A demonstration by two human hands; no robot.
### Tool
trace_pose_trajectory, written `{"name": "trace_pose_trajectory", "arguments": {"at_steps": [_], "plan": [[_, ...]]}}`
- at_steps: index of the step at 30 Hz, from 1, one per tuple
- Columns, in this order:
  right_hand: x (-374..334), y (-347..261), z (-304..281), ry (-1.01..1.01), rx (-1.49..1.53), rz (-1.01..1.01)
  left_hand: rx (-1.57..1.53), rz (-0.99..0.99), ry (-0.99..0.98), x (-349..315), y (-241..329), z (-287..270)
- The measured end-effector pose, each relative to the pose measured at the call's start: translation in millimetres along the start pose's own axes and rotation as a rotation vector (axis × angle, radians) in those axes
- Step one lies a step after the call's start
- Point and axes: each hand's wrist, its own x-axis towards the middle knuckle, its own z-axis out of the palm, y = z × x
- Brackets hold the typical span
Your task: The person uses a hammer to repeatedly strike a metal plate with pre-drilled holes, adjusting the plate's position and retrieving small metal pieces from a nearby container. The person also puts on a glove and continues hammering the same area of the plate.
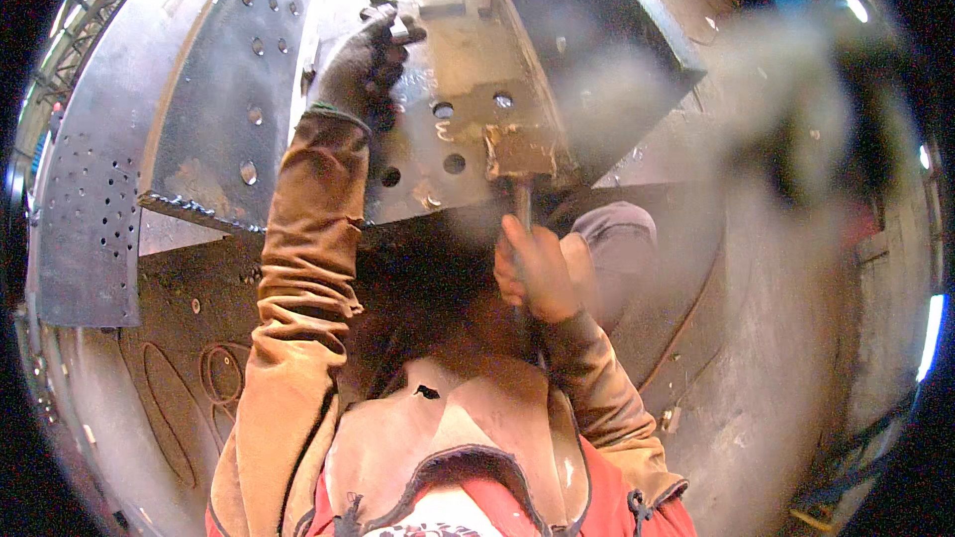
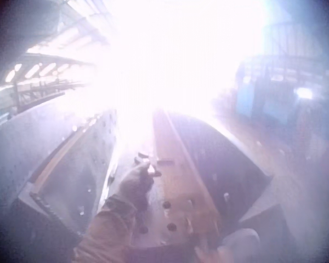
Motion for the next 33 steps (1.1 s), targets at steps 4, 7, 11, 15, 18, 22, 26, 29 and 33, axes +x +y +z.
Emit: {"name": "trace_pose_trajectory", "arguments": {"at_steps": [4, 7, 11, 15, 18, 22, 26, 29, 33], "plan": [[2.4, 0.2, -0.9, -0.010, 0.022, 0.003, 0.345, 0.218, 0.008, 2.7, 9.9, -20.3], [4.1, 1.5, -3.0, -0.035, 0.037, -0.002, 0.315, 0.322, -0.068, 10.3, 0.0, -33.7], [5.6, 2.0, -7.4, -0.055, 0.027, -0.001, 0.242, 0.036, -0.027, 6.0, 7.2, -20.7], [3.9, -1.8, -4.3, -0.037, -0.006, -0.021, 0.641, 0.272, 0.078, -0.2, 3.6, -16.0], [2.5, -3.1, -1.8, -0.013, -0.011, -0.005, 0.875, 0.403, 0.009, 2.9, 8.0, -22.7], [5.0, -0.6, -4.6, -0.002, -0.013, -0.001, 1.014, 0.480, -0.088, 9.5, -1.5, -20.3], [6.8, 2.2, -5.0, -0.007, 0.002, -0.005, 0.923, 0.511, 0.012, -24.0, 14.6, 12.4], [7.0, 3.4, -3.5, -0.011, 0.018, -0.006, 0.906, 0.521, 0.040, -44.9, 21.9, 27.4], [8.8, 4.9, -5.9, -0.033, 0.026, -0.003, 0.902, 0.490, -0.009, -47.3, 16.1, 18.8]]}}
